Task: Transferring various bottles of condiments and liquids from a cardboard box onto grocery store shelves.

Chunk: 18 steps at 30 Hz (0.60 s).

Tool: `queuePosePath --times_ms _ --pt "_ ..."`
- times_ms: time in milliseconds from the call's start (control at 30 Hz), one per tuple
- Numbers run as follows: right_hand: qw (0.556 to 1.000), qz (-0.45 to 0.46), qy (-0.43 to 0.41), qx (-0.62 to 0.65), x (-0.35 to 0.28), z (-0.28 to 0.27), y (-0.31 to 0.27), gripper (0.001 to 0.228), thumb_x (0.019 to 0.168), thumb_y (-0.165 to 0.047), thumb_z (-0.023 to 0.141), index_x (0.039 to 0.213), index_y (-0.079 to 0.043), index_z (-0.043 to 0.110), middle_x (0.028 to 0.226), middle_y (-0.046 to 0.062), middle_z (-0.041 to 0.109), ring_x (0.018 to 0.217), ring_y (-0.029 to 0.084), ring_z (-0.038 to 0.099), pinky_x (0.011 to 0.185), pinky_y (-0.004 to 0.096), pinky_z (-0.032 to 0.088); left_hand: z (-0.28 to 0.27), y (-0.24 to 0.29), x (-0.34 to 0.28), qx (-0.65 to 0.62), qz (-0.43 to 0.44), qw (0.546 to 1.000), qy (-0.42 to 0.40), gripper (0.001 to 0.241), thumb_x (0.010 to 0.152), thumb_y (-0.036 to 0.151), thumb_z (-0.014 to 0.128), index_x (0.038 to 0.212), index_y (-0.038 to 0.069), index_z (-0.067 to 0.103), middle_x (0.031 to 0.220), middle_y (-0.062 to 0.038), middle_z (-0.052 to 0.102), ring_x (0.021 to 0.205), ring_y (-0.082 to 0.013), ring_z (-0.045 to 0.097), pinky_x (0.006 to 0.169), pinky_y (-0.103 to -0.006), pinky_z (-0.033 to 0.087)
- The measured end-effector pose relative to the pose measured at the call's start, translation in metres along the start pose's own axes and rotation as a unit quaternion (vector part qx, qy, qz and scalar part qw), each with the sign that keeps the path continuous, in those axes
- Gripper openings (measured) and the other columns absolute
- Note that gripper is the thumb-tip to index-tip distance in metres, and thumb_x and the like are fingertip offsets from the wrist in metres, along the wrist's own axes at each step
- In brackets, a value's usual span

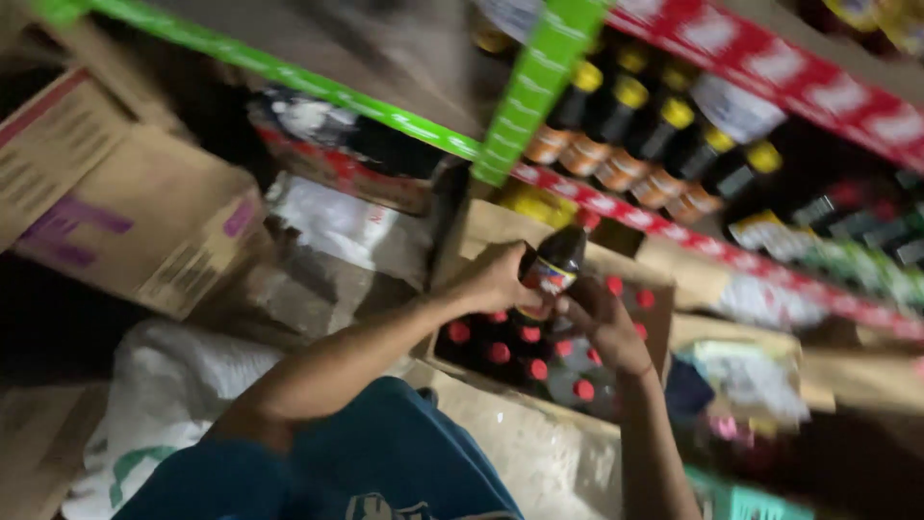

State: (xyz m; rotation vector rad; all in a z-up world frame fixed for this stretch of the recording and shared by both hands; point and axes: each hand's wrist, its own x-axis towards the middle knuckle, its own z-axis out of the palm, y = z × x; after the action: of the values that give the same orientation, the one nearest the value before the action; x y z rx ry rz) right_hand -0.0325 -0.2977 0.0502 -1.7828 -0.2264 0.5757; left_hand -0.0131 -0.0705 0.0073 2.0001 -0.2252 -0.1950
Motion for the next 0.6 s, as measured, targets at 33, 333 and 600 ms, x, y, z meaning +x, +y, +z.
queuePosePath --times_ms 33,333,600 --pt "1.000 -0.007 -0.021 -0.006 0.007 0.008 -0.003 0.046 0.092 -0.029 0.068 0.130 -0.003 0.061 0.107 0.003 0.073 0.088 0.014 0.071 0.069 0.032 0.059 -0.007 -0.005 -0.006 0.001 -0.008 1.000 0.022 0.070 0.056 0.047 0.087 0.104 0.000 0.068 0.098 -0.016 0.075 0.088 -0.0281 0.074 0.079 -0.0401 0.059" --pt "0.956 -0.104 0.079 -0.261 0.099 0.122 -0.044 0.057 0.071 -0.021 0.091 0.115 -0.001 0.060 0.092 0.011 0.072 0.079 0.018 0.068 0.068 0.035 0.057 -0.099 -0.077 -0.048 -0.067 0.175 0.965 0.184 0.091 0.074 0.043 0.090 0.141 -0.006 0.052 0.131 -0.023 0.065 0.121 -0.0324 0.063 0.103 -0.0411 0.049" --pt "0.962 -0.224 -0.002 -0.156 0.221 0.236 -0.072 0.058 0.075 -0.012 0.085 0.124 -0.003 0.055 0.104 0.012 0.071 0.093 0.016 0.067 0.079 0.034 0.058 -0.230 -0.137 -0.075 -0.048 0.110 0.944 0.307 0.073 0.078 0.039 0.088 0.132 0.000 0.057 0.123 -0.016 0.069 0.115 -0.0292 0.068 0.101 -0.0397 0.051"
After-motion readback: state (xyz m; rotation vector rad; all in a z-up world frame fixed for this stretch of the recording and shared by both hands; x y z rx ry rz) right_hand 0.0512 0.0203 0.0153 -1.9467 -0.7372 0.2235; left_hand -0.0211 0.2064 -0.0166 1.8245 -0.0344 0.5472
